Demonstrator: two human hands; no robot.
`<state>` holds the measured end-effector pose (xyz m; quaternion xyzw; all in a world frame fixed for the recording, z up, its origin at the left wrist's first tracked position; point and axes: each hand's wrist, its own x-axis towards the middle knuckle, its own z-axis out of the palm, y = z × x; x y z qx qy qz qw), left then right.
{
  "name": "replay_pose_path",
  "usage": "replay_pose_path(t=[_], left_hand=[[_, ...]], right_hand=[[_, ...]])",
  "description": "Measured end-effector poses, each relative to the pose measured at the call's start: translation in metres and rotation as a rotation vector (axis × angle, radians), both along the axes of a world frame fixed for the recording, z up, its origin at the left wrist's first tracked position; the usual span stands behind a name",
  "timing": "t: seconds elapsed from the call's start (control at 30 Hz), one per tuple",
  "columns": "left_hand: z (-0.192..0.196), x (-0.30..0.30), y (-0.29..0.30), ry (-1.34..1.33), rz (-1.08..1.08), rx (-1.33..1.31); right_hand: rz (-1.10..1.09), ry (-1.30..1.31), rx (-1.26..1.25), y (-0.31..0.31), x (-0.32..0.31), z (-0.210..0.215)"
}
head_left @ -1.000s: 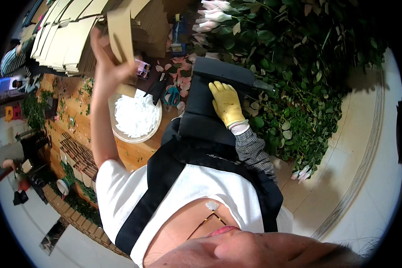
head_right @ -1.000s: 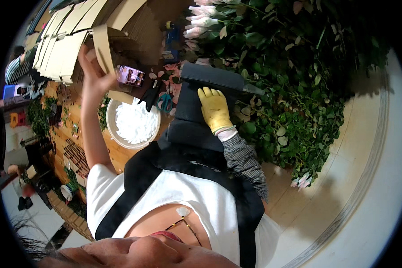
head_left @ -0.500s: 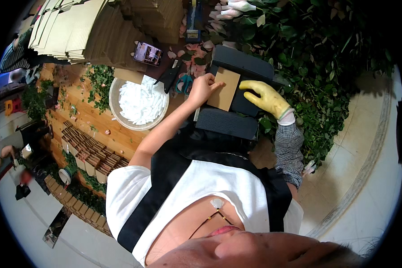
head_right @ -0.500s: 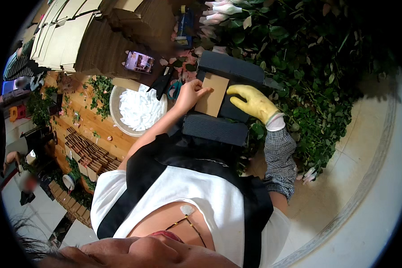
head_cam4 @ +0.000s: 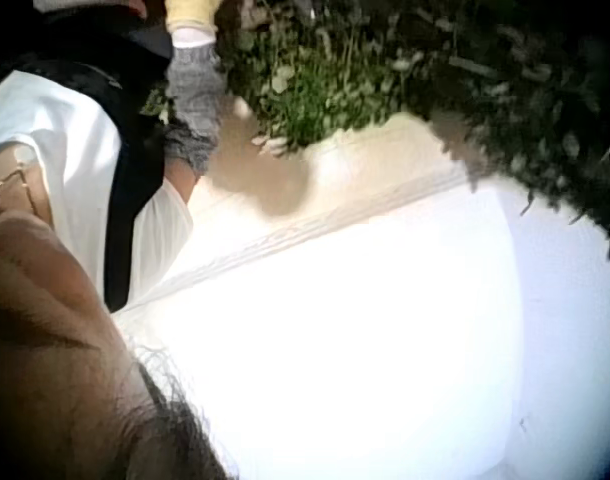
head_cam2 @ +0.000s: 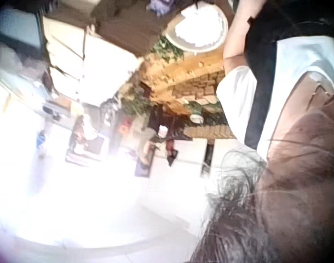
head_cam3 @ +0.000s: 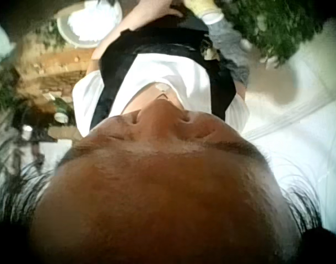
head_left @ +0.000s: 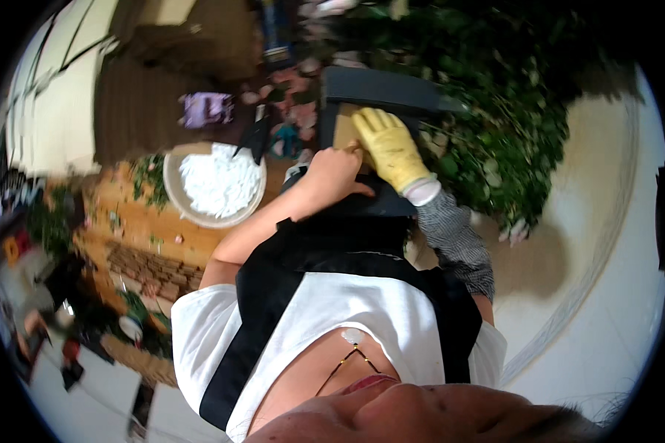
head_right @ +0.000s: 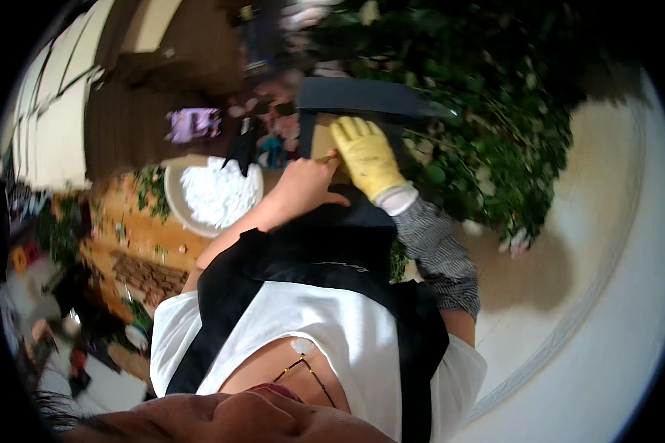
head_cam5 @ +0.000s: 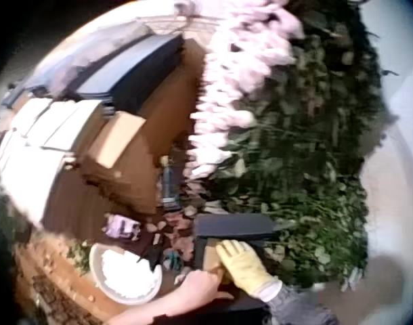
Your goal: The person picks up roses one at a time from a pile, arranges them together, and wraps the bunch with dark paper and brown paper. They secure the wrap using a tape dispenser.
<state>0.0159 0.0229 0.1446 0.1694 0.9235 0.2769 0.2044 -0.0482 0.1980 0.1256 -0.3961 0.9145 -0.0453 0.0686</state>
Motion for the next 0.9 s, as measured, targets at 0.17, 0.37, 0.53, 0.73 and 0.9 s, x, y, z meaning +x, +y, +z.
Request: replay_pose_path(t=[0.17, 0.37, 0.53, 0.73, 0.9], left_hand=[[-0.012, 0.006, 0.044, 0.258, -0.087, -0.334], [-0.017, -0.002, 0.071, 0.220, -0.121, -0.359], [-0.006, 0.002, 0.061, 0.174, -0.036, -0.364], [-0.016, 0.016, 0.062, 0.152, 0.106, -0.433], [-0.008, 0.016, 0.065, 0.118, 0.143, -0.523]], right_hand=[[-0.049, -0.459, -0.440, 0.019, -0.013, 0.005], [-0.134, -0.031, -0.760, 0.029, -0.050, 0.060], [-0.121, 0.001, -0.592, 0.005, -0.046, -0.003], [-0.483, 0.017, -1.110, 0.229, -0.037, 0.075], [-1.469, 0.439, -0.611, 0.523, -0.087, 0.006]])
